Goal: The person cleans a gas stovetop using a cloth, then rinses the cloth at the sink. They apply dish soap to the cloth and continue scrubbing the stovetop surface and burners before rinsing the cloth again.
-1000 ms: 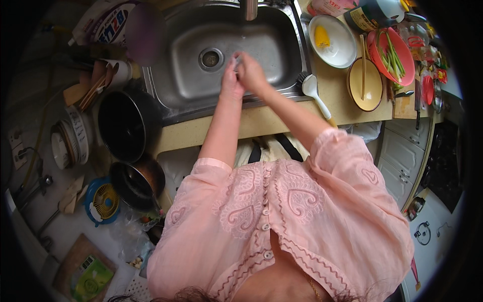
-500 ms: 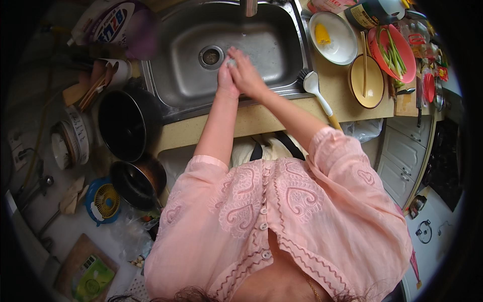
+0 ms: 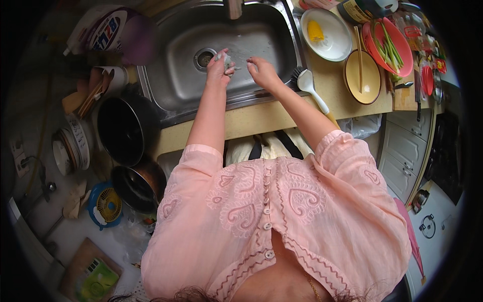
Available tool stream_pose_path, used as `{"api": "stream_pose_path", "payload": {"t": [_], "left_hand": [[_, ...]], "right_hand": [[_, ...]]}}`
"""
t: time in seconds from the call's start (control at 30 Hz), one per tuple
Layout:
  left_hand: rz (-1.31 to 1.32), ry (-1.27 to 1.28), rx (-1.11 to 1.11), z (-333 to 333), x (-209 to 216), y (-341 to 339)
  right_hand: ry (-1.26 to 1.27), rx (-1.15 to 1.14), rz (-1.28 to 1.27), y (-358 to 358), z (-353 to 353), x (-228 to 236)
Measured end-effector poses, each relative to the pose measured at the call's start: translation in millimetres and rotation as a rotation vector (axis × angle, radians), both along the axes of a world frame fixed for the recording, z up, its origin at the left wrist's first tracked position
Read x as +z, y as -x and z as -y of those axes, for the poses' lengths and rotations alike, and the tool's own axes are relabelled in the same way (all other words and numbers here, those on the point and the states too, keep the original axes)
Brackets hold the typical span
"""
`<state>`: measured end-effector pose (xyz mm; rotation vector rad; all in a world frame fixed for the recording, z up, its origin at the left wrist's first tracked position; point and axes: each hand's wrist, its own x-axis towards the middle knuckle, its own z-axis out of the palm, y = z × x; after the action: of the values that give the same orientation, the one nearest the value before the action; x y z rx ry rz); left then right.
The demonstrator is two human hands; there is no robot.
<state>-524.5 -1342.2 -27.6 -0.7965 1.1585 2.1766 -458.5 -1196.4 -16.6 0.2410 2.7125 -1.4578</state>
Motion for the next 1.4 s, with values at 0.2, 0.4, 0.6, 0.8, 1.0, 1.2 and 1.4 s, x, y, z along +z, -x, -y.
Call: {"api": "stream_pose_path", "payload": {"t": [0.2, 0.4, 0.6, 0.8, 1.0, 1.2, 1.4], "left_hand": [[-0.014, 0.104, -0.041, -6.7, 7.1, -0.1], [0.045, 0.148, -0.068, -7.3, 11.1, 3.7], [0.110, 0.194, 0.011, 0.1, 9.0, -0.9], [0.077, -0.099, 0.009, -10.3, 18.6, -23.2], [-0.101, -0.044, -0.188, -0.6, 9.1, -37.2], [-0.130, 0.234, -0.230, 10.5, 5.2, -31.7], [-0.047, 0.140, -0.190, 4.1, 27.5, -37.3]], "right_hand": [[0.061, -0.021, 0.050, -2.9, -3.9, 6.8], [0.075, 0.007, 0.045, -8.4, -3.0, 1.0], [0.109, 0.023, 0.088, -2.9, 5.8, 9.6], [0.113, 0.020, -0.156, 4.2, 21.4, -5.4], [0.044, 0.049, 0.038, 19.8, 0.9, -5.8], [0.378, -0.140, 0.219, 30.0, 0.9, -14.5], [0.768, -0.317, 0.369, 27.9, 7.1, 9.7]]}}
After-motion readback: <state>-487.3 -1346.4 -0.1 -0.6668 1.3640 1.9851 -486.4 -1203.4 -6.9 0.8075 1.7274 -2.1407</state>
